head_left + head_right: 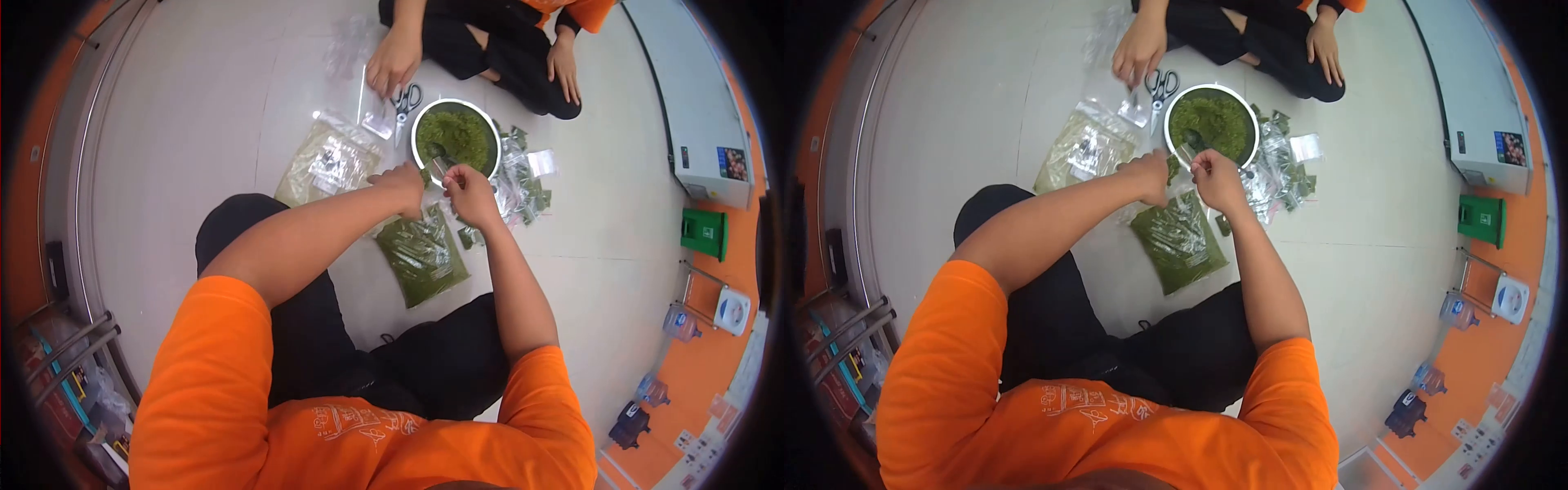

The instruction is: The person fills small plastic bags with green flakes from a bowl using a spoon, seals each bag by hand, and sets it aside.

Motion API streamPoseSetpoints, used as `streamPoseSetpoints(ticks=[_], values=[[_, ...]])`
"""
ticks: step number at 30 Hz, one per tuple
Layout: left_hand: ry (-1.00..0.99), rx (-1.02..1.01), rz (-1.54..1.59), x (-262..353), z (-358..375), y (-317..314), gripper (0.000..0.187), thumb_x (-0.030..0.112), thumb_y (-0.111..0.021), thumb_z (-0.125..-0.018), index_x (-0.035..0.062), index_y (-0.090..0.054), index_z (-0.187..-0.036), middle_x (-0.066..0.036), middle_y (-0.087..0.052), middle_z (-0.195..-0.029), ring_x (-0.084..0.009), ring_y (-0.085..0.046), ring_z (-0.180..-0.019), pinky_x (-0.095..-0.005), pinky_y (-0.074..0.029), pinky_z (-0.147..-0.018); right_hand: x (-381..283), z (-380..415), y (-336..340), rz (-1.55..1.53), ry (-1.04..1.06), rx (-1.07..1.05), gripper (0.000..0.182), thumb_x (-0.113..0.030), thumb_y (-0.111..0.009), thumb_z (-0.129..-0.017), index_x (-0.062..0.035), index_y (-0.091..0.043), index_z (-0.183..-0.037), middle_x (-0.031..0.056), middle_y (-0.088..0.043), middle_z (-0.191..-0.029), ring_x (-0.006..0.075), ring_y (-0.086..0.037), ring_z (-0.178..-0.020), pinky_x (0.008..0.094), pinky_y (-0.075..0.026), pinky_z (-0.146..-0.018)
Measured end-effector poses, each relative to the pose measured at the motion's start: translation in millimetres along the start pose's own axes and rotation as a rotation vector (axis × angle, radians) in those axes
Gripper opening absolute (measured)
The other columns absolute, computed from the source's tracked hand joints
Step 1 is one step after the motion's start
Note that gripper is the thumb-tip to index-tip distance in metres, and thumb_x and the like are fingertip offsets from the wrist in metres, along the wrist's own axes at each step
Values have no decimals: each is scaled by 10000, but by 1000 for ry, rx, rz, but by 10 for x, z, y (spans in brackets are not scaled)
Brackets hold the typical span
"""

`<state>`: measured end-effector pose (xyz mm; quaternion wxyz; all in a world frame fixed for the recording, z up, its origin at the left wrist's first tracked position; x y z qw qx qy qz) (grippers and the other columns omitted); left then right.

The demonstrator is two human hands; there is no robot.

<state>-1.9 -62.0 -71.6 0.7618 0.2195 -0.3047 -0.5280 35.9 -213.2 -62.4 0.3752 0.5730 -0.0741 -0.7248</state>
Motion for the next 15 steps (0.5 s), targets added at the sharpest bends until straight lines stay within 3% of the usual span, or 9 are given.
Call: streamPoseSetpoints(ticks=[1,3,4,6,11,14,15], values=[[-170,-238,-223,-54,119,-55,777,379,-802,-755,16,-506,-1375,-198,-616,-1287,-349,-609,-1173,-450,-513,-944,24,-37,-106,79,42,-33,102,-99,-619,-927,0,-639,-908,68,-678,-777,149,-644,-699,303,-501,-663],[-457,-440,-405,-189,193,-314,679,407,-789,-768,4,-601,-1281,-191,-636,-1270,-343,-626,-1146,-441,-515,-938,14,-185,-313,236,142,-87,101,-97,-615,-911,1,-639,-910,80,-674,-760,172,-648,-683,317,-502,-659],[-603,-534,-497,-268,241,-415,639,421,-783,-774,-3,-649,-1233,-187,-646,-1261,-340,-634,-1133,-436,-516,-935,-12,-254,-355,238,131,-80,113,-111,-626,-895,-1,-648,-909,120,-676,-784,233,-653,-722,350,-507,-694],[-627,-475,-440,-485,291,-426,568,439,-774,-778,0,-704,-1132,-185,-668,-1220,-336,-646,-1108,-434,-514,-931,-95,-381,-439,243,109,-67,141,-138,-647,-861,-5,-667,-905,199,-681,-833,355,-661,-800,417,-515,-764],[-596,-588,-583,-822,538,-355,559,489,-748,-795,16,-737,-1095,-182,-684,-1195,-336,-638,-1122,-435,-498,-952,-372,-613,-574,266,133,56,126,-122,-644,-861,-13,-676,-915,188,-696,-832,350,-678,-809,403,-525,-771],[-622,-638,-567,-923,687,-316,596,516,-732,-804,28,-724,-1147,-172,-667,-1242,-342,-625,-1148,-434,-487,-972,-488,-673,-705,339,79,85,157,-129,-656,-863,-8,-683,-959,210,-694,-930,360,-678,-882,419,-526,-820],[-626,-644,-561,-949,729,-289,602,521,-726,-809,31,-721,-1156,-169,-664,-1250,-342,-621,-1156,-434,-485,-977,-558,-662,-788,418,151,114,173,-138,-662,-864,-6,-684,-975,214,-687,-973,365,-672,-916,427,-522,-843]])
Point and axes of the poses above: each hand's wrist, its own z-axis away from the middle knuckle, its own y-axis out of the back of the hand, x = y × z, the point moved 6 cm from there along -z, towards the middle knuckle
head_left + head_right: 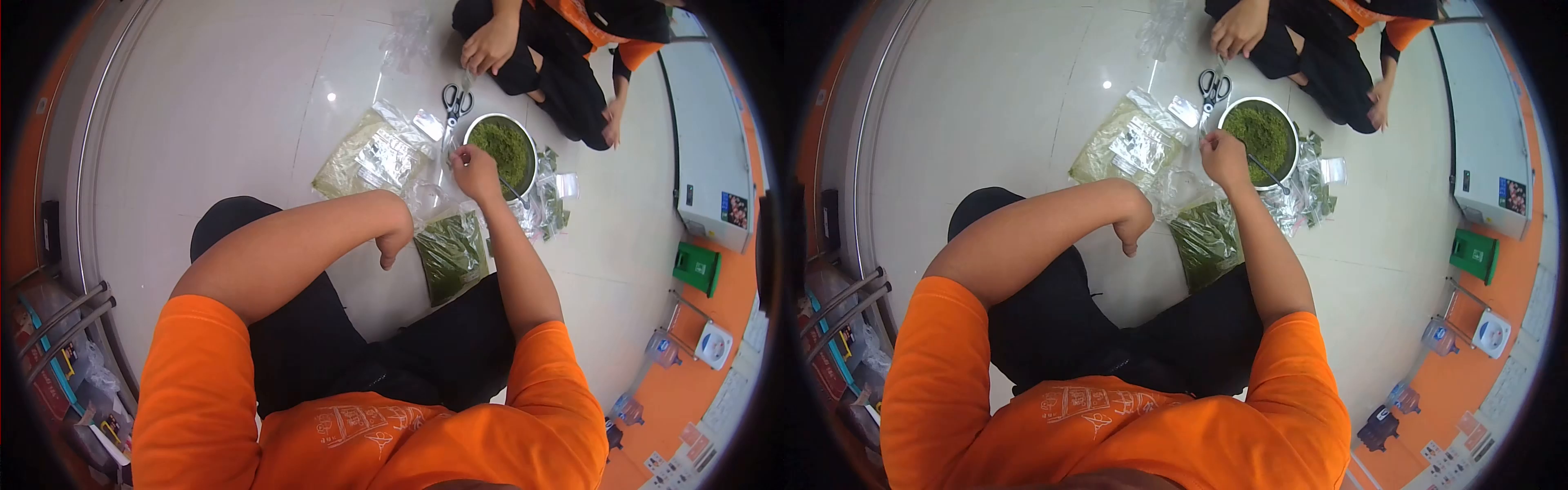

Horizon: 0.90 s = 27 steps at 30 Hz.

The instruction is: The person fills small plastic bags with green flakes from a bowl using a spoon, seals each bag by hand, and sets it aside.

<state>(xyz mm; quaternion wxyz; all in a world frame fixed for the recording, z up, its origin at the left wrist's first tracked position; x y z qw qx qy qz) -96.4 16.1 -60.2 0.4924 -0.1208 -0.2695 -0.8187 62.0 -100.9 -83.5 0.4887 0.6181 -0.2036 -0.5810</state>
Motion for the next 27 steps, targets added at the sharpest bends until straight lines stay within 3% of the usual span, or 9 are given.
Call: streamPoseSetpoints(ticks=[2,5,8,11,14,17,20,24,27], values=[[-6,-5,-6,-7,76,-37,607,527,-717,-817,33,-716,-1170,-164,-661,-1260,-340,-618,-1164,-435,-481,-983,-173,52,-206,156,139,76,208,-154,-674,-865,-3,-686,-1007,222,-672,-1058,376,-659,-982,444,-515,-887],[-10,-1,-33,-37,128,-35,607,527,-710,-825,32,-713,-1177,-163,-660,-1262,-337,-617,-1168,-436,-479,-987,-334,-73,-676,23,224,-67,244,-181,-683,-865,-6,-690,-1035,219,-645,-1140,394,-631,-1050,455,-501,-934],[-14,21,-17,-87,157,-34,610,524,-715,-824,25,-710,-1176,-166,-660,-1263,-338,-617,-1168,-436,-479,-988,-309,-303,-1065,65,190,103,249,-181,-676,-865,-31,-690,-1062,200,-658,-1132,397,-634,-1049,443,-507,-937],[1,49,21,-147,188,-18,620,523,-726,-816,15,-710,-1171,-172,-661,-1256,-338,-622,-1160,-432,-479,-987,-401,-396,-1179,234,-65,-126,290,-182,-674,-865,-56,-680,-1126,205,-637,-1195,391,-622,-1096,436,-505,-952],[20,87,75,-214,245,-1,630,526,-735,-806,5,-712,-1161,-180,-666,-1244,-339,-628,-1150,-426,-480,-984,-316,-445,-1255,122,-127,-239,332,-198,-709,-829,-53,-689,-1127,216,-668,-1120,374,-641,-1069,450,-509,-925],[50,112,96,-340,263,50,642,535,-743,-796,0,-715,-1149,-186,-669,-1236,-339,-631,-1142,-423,-479,-982,-219,-410,-1209,23,-40,-151,367,-245,-718,-826,-42,-687,-1129,220,-671,-1090,382,-649,-1044,453,-513,-916],[80,83,111,-485,107,44,665,556,-749,-781,-1,-718,-1143,-189,-665,-1242,-339,-628,-1145,-420,-475,-986,-232,-296,-1135,92,-18,-210,337,-265,-713,-861,-67,-675,-1132,217,-606,-1222,377,-601,-1133,445,-509,-948],[67,58,83,-298,92,63,685,577,-738,-781,-2,-716,-1147,-188,-658,-1255,-334,-621,-1156,-417,-472,-991,-439,-159,-1183,180,-133,-149,320,-292,-722,-859,-66,-687,-1084,204,-626,-1203,368,-617,-1115,451,-514,-938],[63,54,103,-216,153,34,694,588,-730,-780,-2,-716,-1146,-188,-656,-1258,-332,-618,-1161,-416,-472,-993,-347,-174,-1426,101,-190,-248,331,-307,-734,-848,-69,-687,-1073,177,-667,-1146,344,-644,-1078,444,-524,-912]])
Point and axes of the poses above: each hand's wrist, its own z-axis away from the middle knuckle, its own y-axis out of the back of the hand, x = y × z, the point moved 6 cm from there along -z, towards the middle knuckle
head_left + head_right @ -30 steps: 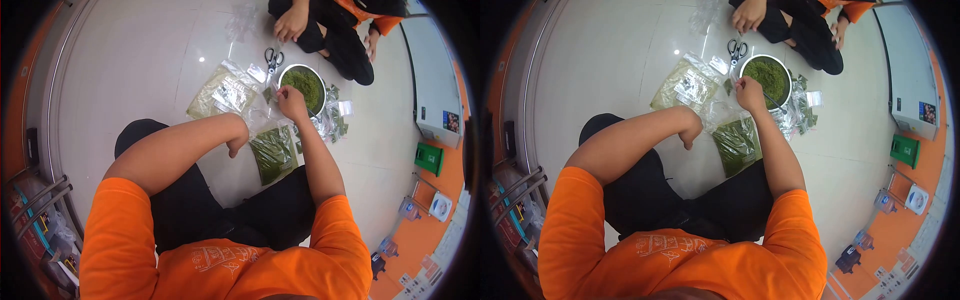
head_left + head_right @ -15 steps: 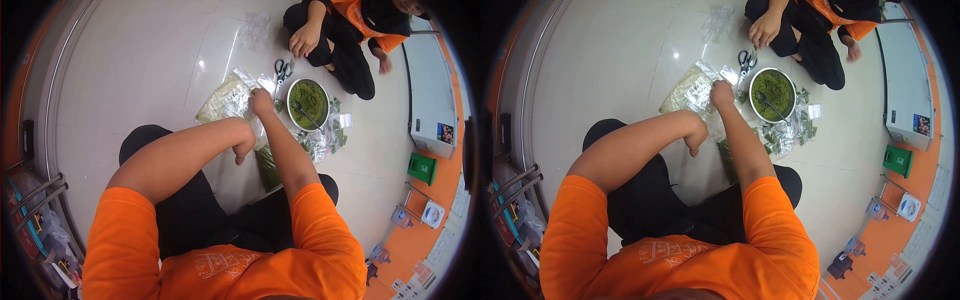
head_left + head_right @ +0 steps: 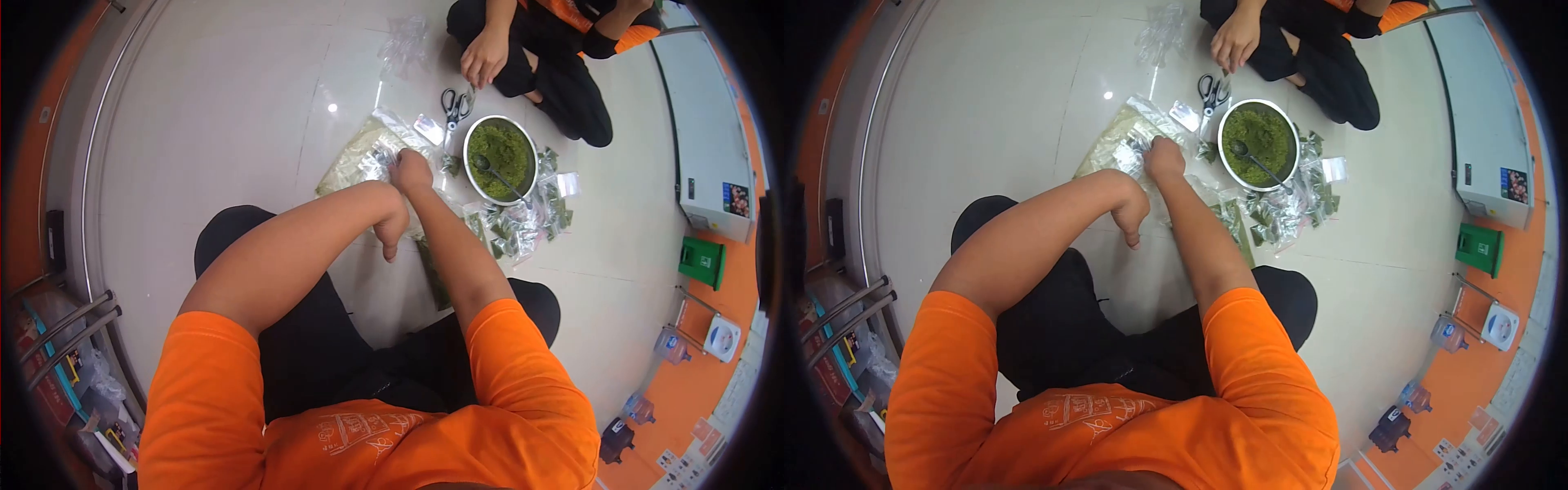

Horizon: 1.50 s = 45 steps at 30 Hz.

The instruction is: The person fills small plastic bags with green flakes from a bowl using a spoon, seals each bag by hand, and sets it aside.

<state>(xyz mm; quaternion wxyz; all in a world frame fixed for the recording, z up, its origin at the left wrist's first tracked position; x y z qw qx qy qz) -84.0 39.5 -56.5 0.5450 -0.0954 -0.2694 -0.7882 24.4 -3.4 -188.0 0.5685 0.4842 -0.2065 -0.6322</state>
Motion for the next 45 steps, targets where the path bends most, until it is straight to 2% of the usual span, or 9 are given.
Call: streamPoseSetpoints(ticks=[4,8,11,14,21,30,31,40,45], values=[[30,3,11,-52,-9,-24,675,571,-729,-776,4,-719,-1142,-188,-660,-1248,-330,-622,-1154,-412,-476,-989,82,80,-4,-214,-26,41,149,-220,-735,-822,-75,-733,-854,161,-715,-890,337,-692,-933,434,-536,-831],[143,128,90,-319,-51,114,642,547,-718,-787,-1,-720,-1121,-187,-695,-1164,-330,-656,-1081,-413,-502,-941,112,133,296,-217,244,92,150,-195,-683,-826,-56,-737,-814,196,-701,-853,375,-679,-863,441,-534,-803],[401,561,327,-683,-85,333,555,504,-687,-834,4,-729,-1072,-174,-723,-1067,-328,-683,-993,-423,-528,-880,178,289,848,-181,343,170,183,-200,-642,-842,-41,-733,-834,233,-677,-854,410,-653,-820,456,-527,-770],[233,1211,626,-626,-14,625,441,432,-659,-885,17,-741,-1009,-159,-734,-984,-286,-703,-889,-399,-542,-807,171,802,1596,-195,301,282,201,-202,-638,-846,-26,-726,-804,235,-655,-754,422,-643,-711,458,-523,-691],[-115,1241,838,40,86,1012,359,362,-669,-907,27,-746,-1011,-111,-718,-753,-157,-668,-665,-310,-517,-658,427,1364,2023,-404,189,372,175,-182,-705,-820,-13,-744,-842,226,-661,-728,391,-664,-680,417,-523,-640],[-139,1207,808,318,-241,1031,295,312,-663,-914,54,-746,-1031,-102,-727,-780,-147,-674,-680,-307,-515,-662,820,1399,1975,-289,236,361,196,-180,-737,-803,5,-704,-747,197,-645,-672,334,-638,-591,388,-495,-588],[-153,1208,819,351,-254,1047,295,308,-660,-916,50,-744,-1032,-100,-728,-783,-148,-677,-686,-306,-516,-664,876,1370,1962,-282,193,292,185,-218,-741,-805,-37,-733,-768,202,-648,-688,404,-637,-681,454,-502,-643],[-77,1177,696,523,-168,1222,273,288,-683,-878,23,-730,-924,-92,-721,-772,-163,-686,-701,-312,-527,-681,1114,1375,2078,-684,195,77,173,-183,-743,-829,-11,-733,-847,169,-686,-737,247,-639,-629,362,-518,-656],[-47,1241,674,481,-229,1202,246,268,-685,-856,32,-734,-902,-81,-716,-743,-164,-682,-673,-303,-522,-662,1075,1355,2061,-499,261,260,221,-212,-670,-786,7,-693,-770,202,-667,-730,325,-662,-658,386,-519,-644]])
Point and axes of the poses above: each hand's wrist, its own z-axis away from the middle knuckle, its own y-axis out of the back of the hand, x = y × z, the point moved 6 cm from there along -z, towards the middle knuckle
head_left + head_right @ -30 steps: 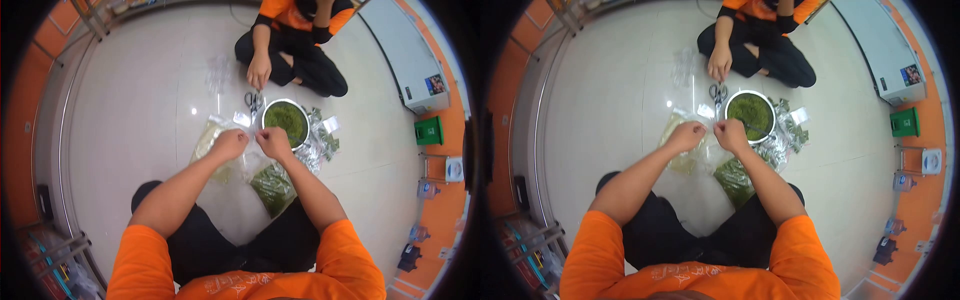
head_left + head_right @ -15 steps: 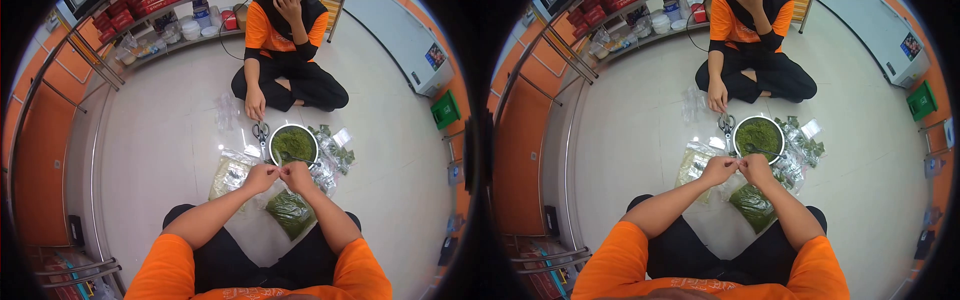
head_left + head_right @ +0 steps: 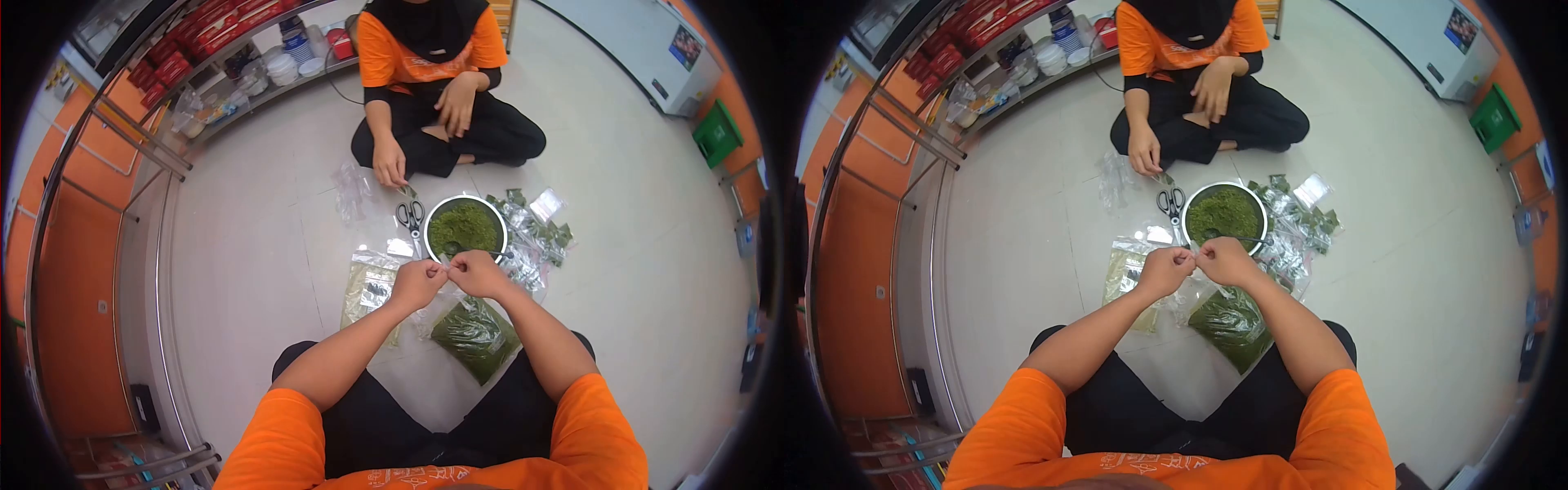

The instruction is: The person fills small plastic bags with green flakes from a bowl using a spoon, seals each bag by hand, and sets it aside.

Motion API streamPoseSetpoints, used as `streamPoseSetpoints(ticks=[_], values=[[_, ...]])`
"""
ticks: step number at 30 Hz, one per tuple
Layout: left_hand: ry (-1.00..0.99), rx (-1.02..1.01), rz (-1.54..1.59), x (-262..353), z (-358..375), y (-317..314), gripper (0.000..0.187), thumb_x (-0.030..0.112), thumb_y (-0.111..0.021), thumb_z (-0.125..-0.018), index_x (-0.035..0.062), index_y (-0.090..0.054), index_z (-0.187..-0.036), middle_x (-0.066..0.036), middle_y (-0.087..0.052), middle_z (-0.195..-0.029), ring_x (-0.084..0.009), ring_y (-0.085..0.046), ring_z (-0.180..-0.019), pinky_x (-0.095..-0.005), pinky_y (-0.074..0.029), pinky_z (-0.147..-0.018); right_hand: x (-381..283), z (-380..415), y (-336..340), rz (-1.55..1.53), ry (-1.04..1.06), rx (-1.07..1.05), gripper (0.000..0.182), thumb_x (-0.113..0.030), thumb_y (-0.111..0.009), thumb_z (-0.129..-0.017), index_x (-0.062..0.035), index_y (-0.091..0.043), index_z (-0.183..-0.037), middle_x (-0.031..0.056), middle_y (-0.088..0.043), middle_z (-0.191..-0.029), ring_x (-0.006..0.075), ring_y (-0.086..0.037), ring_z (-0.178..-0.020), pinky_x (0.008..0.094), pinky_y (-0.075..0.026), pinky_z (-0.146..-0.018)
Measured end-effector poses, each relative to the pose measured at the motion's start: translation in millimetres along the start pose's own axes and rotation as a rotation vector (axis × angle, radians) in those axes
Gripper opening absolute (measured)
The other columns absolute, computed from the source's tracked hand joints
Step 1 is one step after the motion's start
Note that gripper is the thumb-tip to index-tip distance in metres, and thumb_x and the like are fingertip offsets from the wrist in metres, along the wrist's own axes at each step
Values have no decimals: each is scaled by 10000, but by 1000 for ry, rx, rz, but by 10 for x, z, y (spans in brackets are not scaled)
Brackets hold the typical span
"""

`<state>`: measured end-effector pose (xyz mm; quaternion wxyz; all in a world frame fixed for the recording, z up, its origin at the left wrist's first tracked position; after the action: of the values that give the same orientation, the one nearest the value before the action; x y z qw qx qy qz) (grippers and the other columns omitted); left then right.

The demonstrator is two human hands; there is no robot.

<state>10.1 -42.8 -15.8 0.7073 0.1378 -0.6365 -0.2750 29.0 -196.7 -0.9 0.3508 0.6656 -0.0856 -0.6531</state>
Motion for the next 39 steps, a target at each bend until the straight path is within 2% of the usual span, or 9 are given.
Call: streamPoseSetpoints(ticks=[7,12,16,18,24,27,31,36,39], values=[[11,10,-80,45,26,90,230,286,-685,-832,58,-716,-810,-63,-653,-641,-135,-590,-563,-310,-469,-587,-109,8,-1,68,146,72,216,-194,-650,-779,9,-662,-705,217,-649,-723,393,-643,-682,442,-507,-649],[84,120,-40,-11,18,162,257,284,-692,-823,30,-703,-785,-63,-659,-649,-136,-609,-594,-302,-485,-615,-137,-1,-52,180,198,163,171,-159,-640,-816,7,-660,-785,230,-670,-810,414,-653,-768,453,-521,-709],[71,-27,-71,-41,-28,99,248,272,-700,-826,26,-716,-851,-57,-680,-698,-134,-646,-653,-293,-510,-658,-139,38,-81,50,207,59,121,-106,-634,-842,10,-662,-859,220,-681,-806,423,-659,-777,450,-533,-727],[72,-70,-35,-100,-40,52,265,288,-709,-862,28,-721,-911,-52,-702,-763,-127,-674,-713,-281,-524,-688,-127,41,-9,58,149,157,111,-93,-641,-841,12,-673,-861,212,-687,-794,403,-673,-761,437,-540,-717],[255,-181,510,-158,-45,-154,328,321,-604,-1005,13,-690,-1080,-56,-714,-976,-128,-690,-896,-254,-541,-764,-216,42,70,-17,74,60,136,-108,-671,-846,16,-709,-887,195,-703,-782,329,-705,-721,389,-553,-687],[232,-271,476,-196,-61,-123,310,294,-592,-1013,14,-691,-1102,-41,-715,-971,-113,-685,-883,-249,-539,-767,-243,47,77,-39,47,-10,141,-110,-675,-847,17,-715,-893,191,-706,-778,321,-706,-710,380,-554,-684],[226,-200,339,-313,-66,-142,261,260,-641,-951,9,-705,-983,-48,-719,-879,-110,-684,-809,-259,-537,-715,-186,50,31,-55,27,2,108,-79,-675,-822,13,-701,-873,184,-694,-769,343,-687,-710,394,-549,-686],[310,-54,-10,-177,0,43,205,220,-661,-858,22,-695,-819,-60,-708,-749,-121,-659,-687,-276,-525,-642,-234,55,-21,215,181,256,76,-54,-663,-794,6,-647,-840,192,-668,-806,394,-648,-745,443,-529,-700],[339,70,122,-399,-78,-17,231,264,-691,-814,36,-691,-846,-101,-711,-769,-229,-678,-703,-347,-534,-685,-302,92,-90,132,174,194,82,-59,-650,-804,7,-637,-850,210,-661,-835,408,-644,-769,463,-522,-713]])
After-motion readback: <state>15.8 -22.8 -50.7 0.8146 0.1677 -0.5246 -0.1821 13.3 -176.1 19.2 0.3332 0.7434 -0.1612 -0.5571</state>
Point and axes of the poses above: each hand's wrist, its own z-axis away from the middle knuckle, its own y-axis out of the back of the hand, x = y × z, the point moved 6 cm from there along -z, towards the middle knuckle
